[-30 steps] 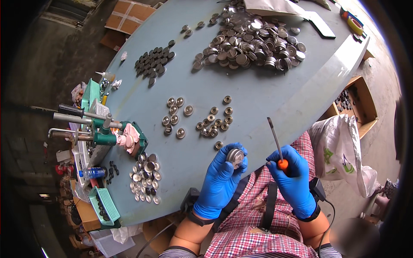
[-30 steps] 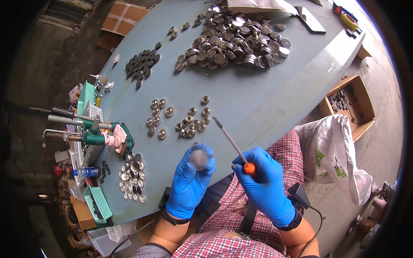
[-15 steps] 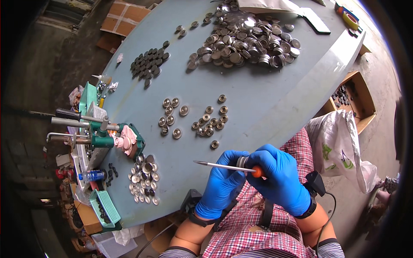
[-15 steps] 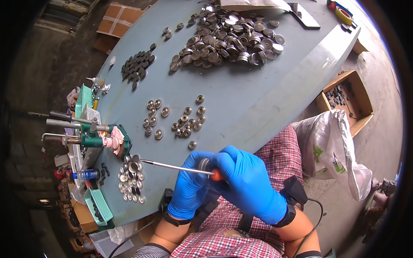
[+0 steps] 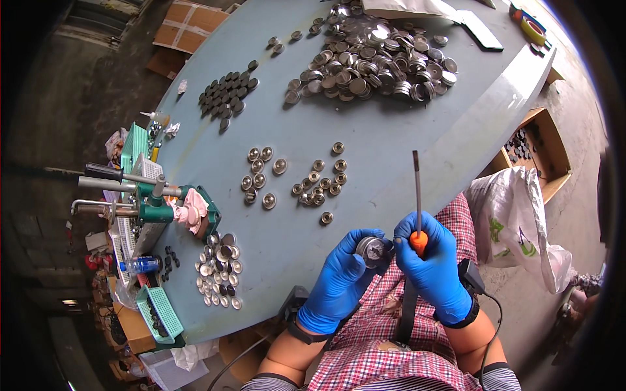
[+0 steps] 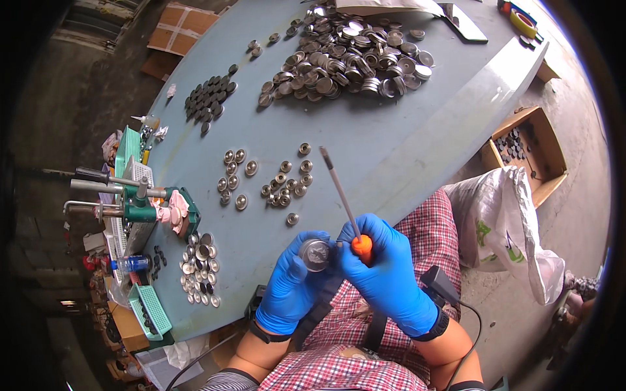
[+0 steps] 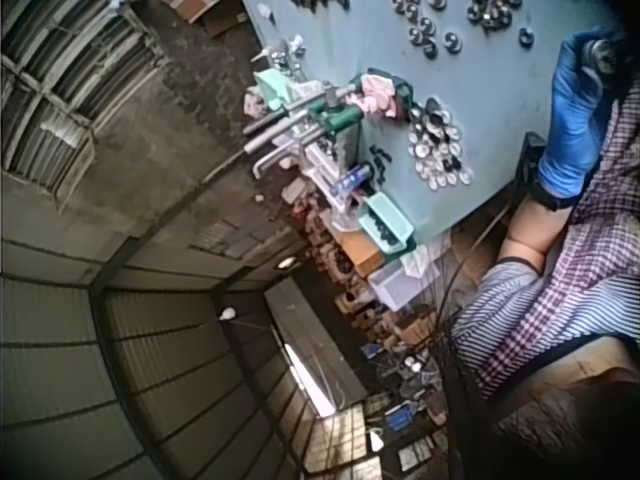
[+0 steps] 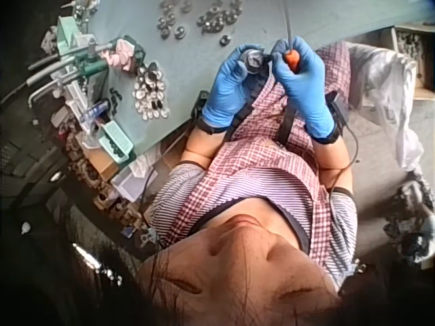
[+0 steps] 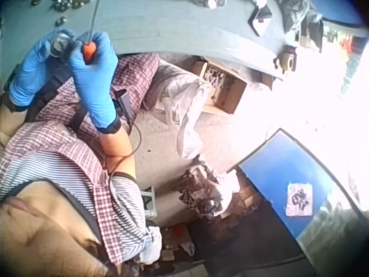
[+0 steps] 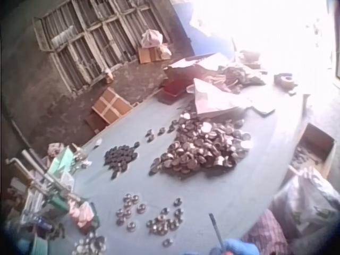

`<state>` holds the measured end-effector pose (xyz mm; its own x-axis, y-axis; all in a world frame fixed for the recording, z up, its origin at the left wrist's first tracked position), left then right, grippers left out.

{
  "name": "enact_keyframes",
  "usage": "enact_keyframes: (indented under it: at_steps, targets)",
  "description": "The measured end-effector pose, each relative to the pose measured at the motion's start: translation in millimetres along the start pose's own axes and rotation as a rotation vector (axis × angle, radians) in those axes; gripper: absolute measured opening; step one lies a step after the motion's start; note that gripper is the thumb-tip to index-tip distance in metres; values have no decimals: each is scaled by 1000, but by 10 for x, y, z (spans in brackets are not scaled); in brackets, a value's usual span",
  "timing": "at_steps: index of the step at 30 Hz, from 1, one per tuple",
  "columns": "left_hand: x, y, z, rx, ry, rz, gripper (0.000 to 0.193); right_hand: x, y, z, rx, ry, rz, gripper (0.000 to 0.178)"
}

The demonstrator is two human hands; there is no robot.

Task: Assembling small metal components using a screwdriver-like tool to seat parts together.

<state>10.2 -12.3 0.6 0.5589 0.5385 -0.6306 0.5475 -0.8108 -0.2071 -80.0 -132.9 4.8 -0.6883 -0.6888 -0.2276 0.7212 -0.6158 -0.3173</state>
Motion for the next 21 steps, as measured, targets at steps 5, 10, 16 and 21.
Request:
enact_keyframes:
  at_steps: [5,10,16,21]
  targets:
    - [25,16,-18,-32,-60,39,60,164,31,-21,-77,165,-173,8]
    - [103,45,-73,-154,139,10,53,583,83,-182,165,-232,-324,21]
    - [264,109,-148,-253,53,19,46,444,-274,168,292,-913,162,54]
    - [218,100,-201,-238,127,68,46,406,-369,255,448,-1367,73,65]
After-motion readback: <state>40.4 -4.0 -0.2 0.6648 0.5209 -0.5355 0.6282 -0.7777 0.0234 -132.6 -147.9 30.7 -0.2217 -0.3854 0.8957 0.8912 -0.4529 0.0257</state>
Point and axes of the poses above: each hand's wrist, its own y-axis towards the middle knuckle, its own x-axis out of the back of the hand, z = x × y, the point moved 3 cm from there along y, towards the middle knuckle, and after that the axes turned 12 degrees about -x, right-handed, at the moved point
